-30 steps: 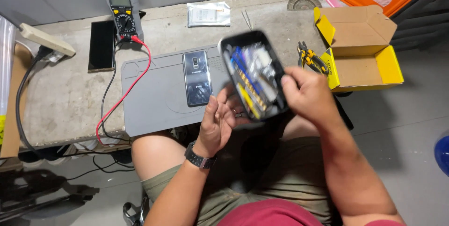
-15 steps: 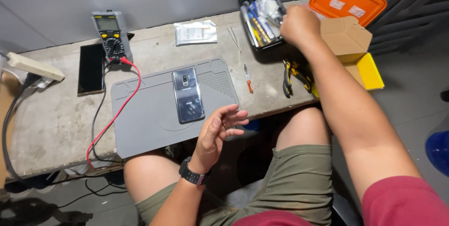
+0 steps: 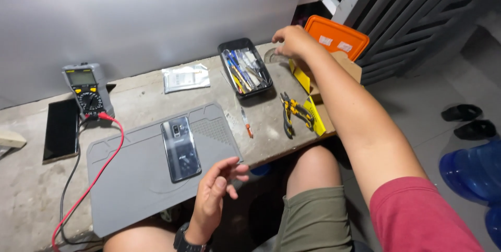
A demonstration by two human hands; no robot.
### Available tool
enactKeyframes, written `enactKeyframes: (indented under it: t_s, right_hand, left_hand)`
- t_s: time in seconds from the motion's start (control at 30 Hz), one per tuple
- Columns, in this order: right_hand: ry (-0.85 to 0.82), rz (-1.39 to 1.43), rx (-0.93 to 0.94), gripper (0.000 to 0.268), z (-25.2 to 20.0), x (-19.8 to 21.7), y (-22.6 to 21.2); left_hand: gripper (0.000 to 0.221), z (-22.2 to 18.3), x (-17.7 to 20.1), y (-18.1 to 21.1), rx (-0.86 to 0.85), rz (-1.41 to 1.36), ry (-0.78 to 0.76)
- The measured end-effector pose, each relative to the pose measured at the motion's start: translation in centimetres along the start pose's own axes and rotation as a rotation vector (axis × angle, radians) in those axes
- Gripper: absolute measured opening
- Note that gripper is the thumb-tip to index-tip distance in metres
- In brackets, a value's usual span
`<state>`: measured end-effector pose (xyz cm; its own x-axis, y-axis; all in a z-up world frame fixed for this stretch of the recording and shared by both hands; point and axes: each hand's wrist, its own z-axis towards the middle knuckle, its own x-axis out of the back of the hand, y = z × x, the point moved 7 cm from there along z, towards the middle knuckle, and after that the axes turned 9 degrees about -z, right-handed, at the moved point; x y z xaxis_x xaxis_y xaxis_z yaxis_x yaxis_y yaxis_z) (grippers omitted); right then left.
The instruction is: Disassembling a smartphone to access and organize internal components on a repair mat.
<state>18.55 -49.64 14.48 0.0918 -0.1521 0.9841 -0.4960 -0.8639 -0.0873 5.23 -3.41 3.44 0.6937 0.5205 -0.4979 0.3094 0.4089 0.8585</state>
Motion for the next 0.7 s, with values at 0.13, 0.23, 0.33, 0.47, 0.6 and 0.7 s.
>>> enactKeyframes:
  t_s: [0.13, 0.23, 0.33, 0.47, 0.6, 0.7]
  right_hand:
    - [-0.126, 0.017, -0.081, 0.064, -1.2, -0.3, -1.2]
    - [-0.162, -0.111, -0.017, 0.082, 2.0, -2.2, -0.3]
    - [-0.209, -0.177, -0.031, 0.089, 4.3, -3.1, 0.7]
    - [-0.255, -0.189, -0.035, 0.077, 6.6, -4.0, 1.9]
    - [-0.309, -0.163, -0.054, 0.064, 8.0, -4.6, 2.4]
    - [-0.290, -0.201, -0.064, 0.067, 7.5, -4.2, 1.8]
  left_hand:
    - [0.064, -0.1, -0.1, -0.1, -0.069, 0.130, -0.029]
    - [0.067, 0.1, 0.0, -0.9, -0.012, 0.112, -0.030]
    - [0.067, 0.1, 0.1, -1.2, 0.049, 0.121, -0.007]
    - [0.071, 0.1, 0.1, -1.1, 0.078, 0.127, -0.011]
    - [0.068, 0.0, 0.1, -1.3, 0.104, 0.120, -0.018]
    - [0.066, 0.1, -0.1, -1.2, 0.095, 0.096, -0.029]
